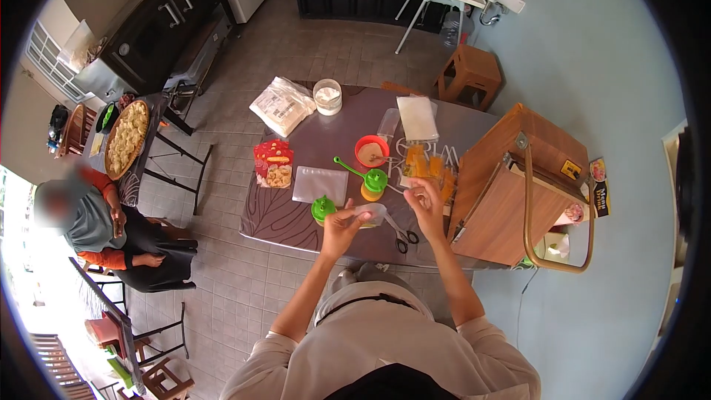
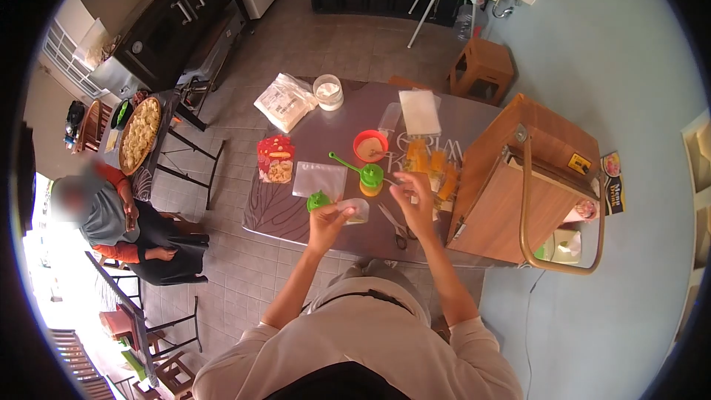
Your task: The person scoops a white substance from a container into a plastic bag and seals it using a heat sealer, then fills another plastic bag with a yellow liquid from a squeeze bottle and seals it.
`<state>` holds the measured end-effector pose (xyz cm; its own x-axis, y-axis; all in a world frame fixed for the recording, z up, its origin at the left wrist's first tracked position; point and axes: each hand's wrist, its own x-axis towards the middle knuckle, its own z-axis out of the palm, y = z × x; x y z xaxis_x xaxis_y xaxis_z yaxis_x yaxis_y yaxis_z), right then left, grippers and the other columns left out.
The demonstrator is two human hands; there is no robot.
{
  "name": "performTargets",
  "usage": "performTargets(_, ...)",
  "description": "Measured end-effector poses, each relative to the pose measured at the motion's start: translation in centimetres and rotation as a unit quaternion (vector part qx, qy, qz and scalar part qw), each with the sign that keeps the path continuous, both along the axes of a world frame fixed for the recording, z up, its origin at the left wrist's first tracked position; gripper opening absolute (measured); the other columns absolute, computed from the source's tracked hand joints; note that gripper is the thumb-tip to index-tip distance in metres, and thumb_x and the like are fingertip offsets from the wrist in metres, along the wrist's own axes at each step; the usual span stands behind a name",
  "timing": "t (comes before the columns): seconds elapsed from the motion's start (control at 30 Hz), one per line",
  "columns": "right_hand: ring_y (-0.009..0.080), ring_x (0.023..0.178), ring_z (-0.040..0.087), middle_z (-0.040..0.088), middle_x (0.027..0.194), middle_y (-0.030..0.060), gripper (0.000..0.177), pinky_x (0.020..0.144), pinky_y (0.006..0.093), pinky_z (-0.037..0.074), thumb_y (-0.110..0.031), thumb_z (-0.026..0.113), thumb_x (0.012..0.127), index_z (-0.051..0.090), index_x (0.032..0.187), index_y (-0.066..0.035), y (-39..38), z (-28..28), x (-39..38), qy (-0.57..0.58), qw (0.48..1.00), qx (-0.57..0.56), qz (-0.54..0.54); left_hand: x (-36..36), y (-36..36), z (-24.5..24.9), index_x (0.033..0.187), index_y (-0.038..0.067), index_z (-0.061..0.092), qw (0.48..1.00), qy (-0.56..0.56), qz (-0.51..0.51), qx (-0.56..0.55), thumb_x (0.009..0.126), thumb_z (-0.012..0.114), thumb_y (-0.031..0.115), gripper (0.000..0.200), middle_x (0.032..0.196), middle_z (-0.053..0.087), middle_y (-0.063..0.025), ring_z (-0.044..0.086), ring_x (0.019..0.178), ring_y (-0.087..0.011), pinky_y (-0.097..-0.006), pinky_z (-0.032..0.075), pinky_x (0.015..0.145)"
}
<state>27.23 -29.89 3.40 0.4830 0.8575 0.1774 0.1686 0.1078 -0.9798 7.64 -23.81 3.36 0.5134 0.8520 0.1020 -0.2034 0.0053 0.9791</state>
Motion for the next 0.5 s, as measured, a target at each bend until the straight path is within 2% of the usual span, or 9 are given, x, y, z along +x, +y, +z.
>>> performTargets(0.03, 0.0153, 0.086, 0.052, 0.049, 0.099, 0.0060, 0.041, 0.072, 0.0259, 0.041, -0.016, 0.072, 0.071, 0.059, 0.110, -0.012, 0.4, -2.4, 0.2, 0.001, 1.000, 0.000, 0.002, -0.5, 0.0, 0.1, 0.085, 0.002, 0.068, 1.000, 0.003, 0.024, -0.011, 0.078, 0.067, 0.005, 0.008, 0.078, 0.067, -0.0008, 0.055, 0.073, -0.0030, -0.0336, 0.021, 0.107)
performTargets(0.1, 0.0222, 0.094, 0.052, 0.046, 0.109, 0.0089, 0.062, 0.079, 0.0299, 0.043, -0.020, 0.076, 0.066, 0.049, 0.121, -0.011, 1.5, -6.9, 0.2, -0.069, 0.991, -0.110, -0.024, -1.2, 0.2, -0.6, 0.084, 0.001, 0.068, 0.999, -0.003, 0.042, -0.020, 0.077, 0.067, 0.004, 0.007, 0.078, 0.067, -0.0014, 0.056, 0.074, -0.0037, -0.0332, 0.021, 0.107)
performTargets(0.13, 0.0222, 0.094, 0.052, 0.046, 0.109, 0.0089, 0.062, 0.079, 0.0299, 0.043, -0.020, 0.076, 0.066, 0.049, 0.121, -0.011, 2.3, -9.7, 0.1, -0.068, 0.992, -0.107, -0.020, -1.5, 0.3, -0.9, 0.083, 0.001, 0.067, 0.998, -0.012, 0.059, -0.029, 0.077, 0.068, 0.003, 0.007, 0.078, 0.067, -0.0020, 0.057, 0.075, -0.0044, -0.0327, 0.021, 0.107)
performTargets(0.2, 0.0287, 0.101, 0.050, 0.042, 0.119, 0.0114, 0.073, 0.084, 0.0367, 0.043, -0.023, 0.080, 0.061, 0.045, 0.123, -0.008, 4.2, -14.9, -0.6, -0.247, 0.967, -0.049, -0.050, -1.8, 0.4, -1.0, 0.083, 0.000, 0.067, 0.997, -0.021, 0.064, -0.038, 0.076, 0.068, 0.003, 0.007, 0.078, 0.067, -0.0026, 0.057, 0.075, -0.0050, -0.0322, 0.022, 0.107)
performTargets(0.23, 0.0319, 0.103, 0.050, 0.045, 0.120, 0.0126, 0.072, 0.087, 0.0411, 0.041, -0.022, 0.081, 0.058, 0.046, 0.119, -0.007, 5.3, -15.6, -1.4, -0.197, 0.978, -0.012, -0.062, -1.9, 0.4, -1.0, 0.082, -0.001, 0.067, 0.996, -0.031, 0.064, -0.049, 0.076, 0.069, 0.003, 0.008, 0.078, 0.067, -0.0031, 0.057, 0.076, -0.0057, -0.0317, 0.023, 0.106)
performTargets(0.27, 0.0319, 0.103, 0.050, 0.045, 0.120, 0.0126, 0.072, 0.087, 0.0411, 0.041, -0.022, 0.081, 0.058, 0.046, 0.119, -0.007, 5.8, -16.1, -1.4, -0.197, 0.979, -0.008, -0.057, -2.0, 0.3, -0.9, 0.082, -0.001, 0.067, 0.996, -0.031, 0.070, -0.046, 0.076, 0.069, 0.003, 0.008, 0.078, 0.067, -0.0031, 0.057, 0.076, -0.0057, -0.0317, 0.023, 0.106)
performTargets(0.33, 0.0294, 0.101, 0.053, 0.053, 0.110, 0.0122, 0.068, 0.085, 0.0386, 0.043, -0.021, 0.082, 0.058, 0.049, 0.116, -0.007, 6.7, -15.4, -1.9, -0.171, 0.985, -0.015, -0.017, -2.0, 0.1, -0.5, 0.083, -0.001, 0.067, 0.996, -0.036, 0.071, -0.051, 0.076, 0.069, 0.003, 0.008, 0.079, 0.067, -0.0033, 0.057, 0.076, -0.0061, -0.0311, 0.024, 0.105)
performTargets(0.37, 0.0277, 0.096, 0.057, 0.059, 0.099, 0.0104, 0.062, 0.083, 0.0370, 0.045, -0.020, 0.082, 0.057, 0.052, 0.110, -0.006, 7.0, -15.1, -2.1, -0.099, 0.994, -0.041, -0.011, -2.1, 0.1, -0.3, 0.083, -0.001, 0.067, 0.995, -0.035, 0.076, -0.048, 0.076, 0.069, 0.003, 0.008, 0.079, 0.067, -0.0033, 0.057, 0.076, -0.0061, -0.0311, 0.024, 0.105)
performTargets(0.5, 0.0280, 0.092, 0.057, 0.058, 0.096, 0.0106, 0.058, 0.081, 0.0362, 0.045, -0.017, 0.082, 0.057, 0.054, 0.106, -0.006, 6.5, -15.0, -1.9, -0.145, 0.987, -0.052, -0.042, -2.1, -0.2, 0.8, 0.080, 0.000, 0.068, 0.993, -0.030, 0.067, -0.094, 0.074, 0.069, 0.000, 0.006, 0.079, 0.066, -0.0024, 0.054, 0.078, -0.0061, -0.0317, 0.029, 0.102)
